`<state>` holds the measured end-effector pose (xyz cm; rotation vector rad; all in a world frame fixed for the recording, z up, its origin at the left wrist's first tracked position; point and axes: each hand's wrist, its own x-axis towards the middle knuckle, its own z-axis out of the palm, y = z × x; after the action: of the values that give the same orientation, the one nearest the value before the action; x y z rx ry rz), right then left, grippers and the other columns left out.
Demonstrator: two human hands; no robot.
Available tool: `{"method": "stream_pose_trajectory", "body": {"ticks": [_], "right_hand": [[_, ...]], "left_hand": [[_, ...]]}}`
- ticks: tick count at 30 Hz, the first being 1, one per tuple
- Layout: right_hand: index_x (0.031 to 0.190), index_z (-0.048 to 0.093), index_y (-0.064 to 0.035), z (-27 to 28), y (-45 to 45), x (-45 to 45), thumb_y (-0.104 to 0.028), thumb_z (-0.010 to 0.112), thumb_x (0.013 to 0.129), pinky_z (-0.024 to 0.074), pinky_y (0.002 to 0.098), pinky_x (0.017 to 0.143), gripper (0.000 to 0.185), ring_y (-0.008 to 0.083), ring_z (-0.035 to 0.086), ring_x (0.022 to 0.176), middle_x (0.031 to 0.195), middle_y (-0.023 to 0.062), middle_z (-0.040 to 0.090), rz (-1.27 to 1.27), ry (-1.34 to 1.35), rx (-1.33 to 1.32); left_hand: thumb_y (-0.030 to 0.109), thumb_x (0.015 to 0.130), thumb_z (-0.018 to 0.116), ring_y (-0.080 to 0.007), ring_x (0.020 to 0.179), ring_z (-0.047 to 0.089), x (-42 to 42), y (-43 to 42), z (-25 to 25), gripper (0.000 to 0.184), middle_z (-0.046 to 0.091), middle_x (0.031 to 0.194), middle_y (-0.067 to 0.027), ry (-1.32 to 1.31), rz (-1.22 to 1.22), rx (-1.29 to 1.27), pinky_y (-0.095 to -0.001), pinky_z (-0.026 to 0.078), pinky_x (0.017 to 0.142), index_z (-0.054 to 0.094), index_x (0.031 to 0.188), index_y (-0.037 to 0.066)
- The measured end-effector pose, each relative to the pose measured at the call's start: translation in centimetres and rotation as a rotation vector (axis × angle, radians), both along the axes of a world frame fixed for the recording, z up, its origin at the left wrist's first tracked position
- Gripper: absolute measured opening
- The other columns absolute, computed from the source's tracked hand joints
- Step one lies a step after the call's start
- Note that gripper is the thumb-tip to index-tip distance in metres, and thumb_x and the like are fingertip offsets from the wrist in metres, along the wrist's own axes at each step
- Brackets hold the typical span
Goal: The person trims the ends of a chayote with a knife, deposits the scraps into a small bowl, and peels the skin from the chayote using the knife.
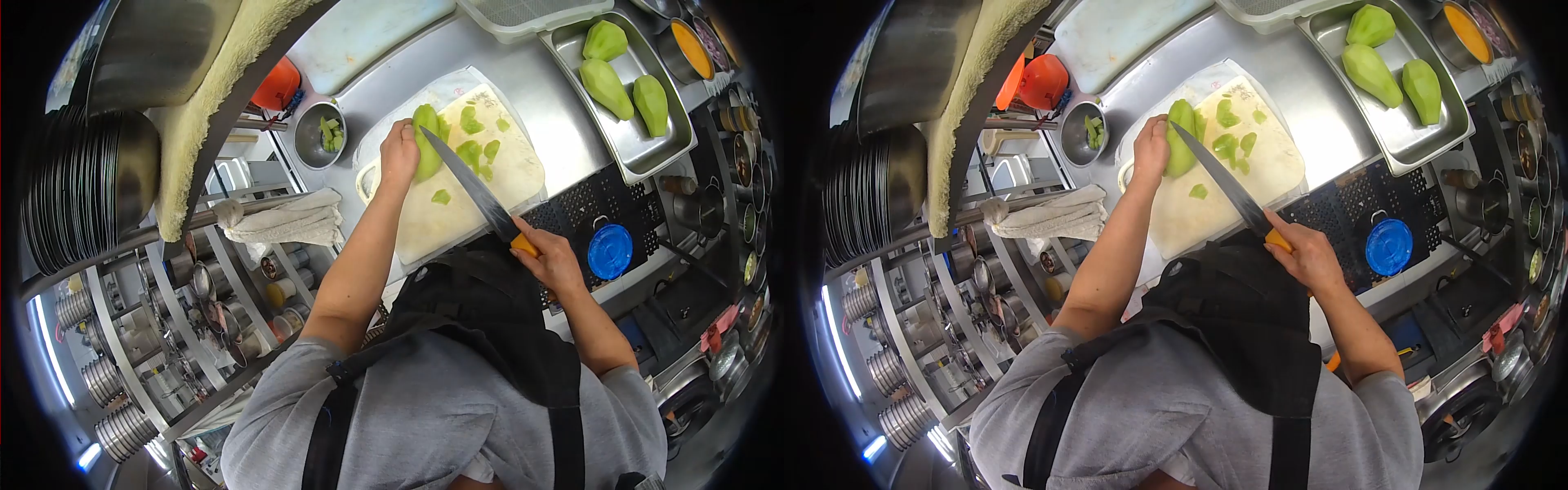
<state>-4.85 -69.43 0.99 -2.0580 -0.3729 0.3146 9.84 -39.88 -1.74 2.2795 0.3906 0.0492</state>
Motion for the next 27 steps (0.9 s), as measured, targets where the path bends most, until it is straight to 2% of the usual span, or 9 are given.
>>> {"method": "stream_pose_trajectory", "body": {"ticks": [4, 7, 10, 13, 18, 21, 23, 24, 27], "right_hand": [[0.138, 0.056, -0.0144, -0.1, -0.2, 0.3, -0.008, 0.077, 0.078, 0.0532, 0.04, 0.072, 0.064, 0.0332, 0.066, 0.079, 0.087, 0.0154, 0.067, 0.007, -0.015, 0.034], [0.138, 0.057, -0.0154, -0.6, -0.1, 1.6, -0.007, 0.076, 0.078, 0.0533, 0.0413, 0.074, 0.063, 0.0348, 0.066, 0.082, 0.089, 0.0159, 0.068, 0.06, 0.014, -0.06], [0.138, 0.056, -0.0157, -2.0, 0.3, 3.3, -0.009, 0.076, 0.079, 0.053, 0.0434, 0.077, 0.062, 0.0381, 0.067, 0.089, 0.101, 0.0192, 0.069, -0.001, -0.089, -0.028], [0.137, 0.057, -0.0153, -3.2, -0.3, 4.9, -0.01, 0.076, 0.08, 0.053, 0.0433, 0.077, 0.06, 0.0387, 0.067, 0.088, 0.1, 0.0203, 0.069, -0.051, -0.045, -0.06], [0.136, 0.059, -0.0157, -2.1, -0.4, 4.6, -0.011, 0.075, 0.081, 0.0528, 0.043, 0.076, 0.057, 0.0399, 0.067, 0.087, 0.097, 0.0221, 0.069, -0.091, -0.063, -0.044], [0.136, 0.058, -0.0128, -2.0, -0.5, 3.7, -0.013, 0.076, 0.081, 0.0532, 0.042, 0.077, 0.058, 0.0403, 0.067, 0.088, 0.097, 0.0241, 0.068, -0.123, 0.047, -0.054], [0.134, 0.059, -0.0077, -1.9, -0.5, 2.8, -0.014, 0.077, 0.081, 0.0535, 0.0416, 0.078, 0.056, 0.0404, 0.067, 0.089, 0.098, 0.0251, 0.068, -0.208, 0.025, -0.038], [0.134, 0.059, -0.0077, -1.9, -0.7, 2.3, -0.014, 0.077, 0.081, 0.0535, 0.0416, 0.078, 0.056, 0.0404, 0.067, 0.089, 0.098, 0.0251, 0.068, -0.213, 0.026, -0.041], [0.13, 0.06, -0.004, -2.3, -0.8, 0.9, -0.014, 0.076, 0.082, 0.0537, 0.0413, 0.08, 0.052, 0.04, 0.067, 0.091, 0.099, 0.0244, 0.068, -0.23, -0.043, 0.01]], "left_hand": [[0.024, 0.098, 0.042, -0.0398, 0.102, 0.064, -0.3, 0.4, -0.7, 0.037, 0.068, 0.105, -0.0262, 0.01, 0.07, -0.059, -0.0428, 0.048, 0.092, 0.067, 0.11, -0.001], [0.023, 0.097, 0.043, -0.0392, 0.101, 0.065, -0.4, 0.1, -0.8, 0.036, 0.068, 0.104, -0.026, -0.013, 0.067, -0.078, -0.0429, 0.048, 0.091, 0.067, 0.109, -0.001], [0.022, 0.097, 0.043, -0.039, 0.099, 0.065, -0.8, -0.2, -0.5, 0.036, 0.069, 0.102, -0.0255, -0.029, 0.027, -0.058, -0.043, 0.049, 0.09, 0.067, 0.108, -0.001], [0.021, 0.097, 0.043, -0.0388, 0.097, 0.066, -1.4, -0.8, -0.4, 0.035, 0.07, 0.099, -0.0251, -0.032, 0.005, -0.032, -0.043, 0.049, 0.089, 0.068, 0.109, 0.0], [0.023, 0.097, 0.044, -0.0371, 0.095, 0.067, -1.9, -0.3, -0.4, 0.035, 0.07, 0.097, -0.024, -0.019, 0.004, -0.062, -0.0415, 0.05, 0.087, 0.069, 0.106, 0.0], [0.027, 0.096, 0.046, -0.0353, 0.093, 0.067, -1.8, 1.3, -0.8, 0.036, 0.071, 0.096, -0.0226, 0.019, 0.023, -0.135, -0.0395, 0.05, 0.086, 0.07, 0.103, 0.0], [0.032, 0.096, 0.049, -0.0337, 0.092, 0.067, -1.7, 2.4, -0.3, 0.039, 0.071, 0.096, -0.0218, 0.137, 0.051, -0.107, -0.0374, 0.05, 0.086, 0.07, 0.102, 0.001], [0.033, 0.096, 0.054, -0.0203, 0.093, 0.064, -1.4, 2.6, 0.5, 0.038, 0.071, 0.1, -0.0146, 0.288, 0.051, -0.157, -0.0307, 0.047, 0.087, 0.07, 0.108, 0.001], [0.035, 0.095, 0.056, -0.0229, 0.098, 0.066, -1.6, 2.7, 0.0, 0.043, 0.071, 0.104, -0.0169, 0.222, -0.017, -0.182, -0.0308, 0.047, 0.091, 0.068, 0.117, 0.0]]}}
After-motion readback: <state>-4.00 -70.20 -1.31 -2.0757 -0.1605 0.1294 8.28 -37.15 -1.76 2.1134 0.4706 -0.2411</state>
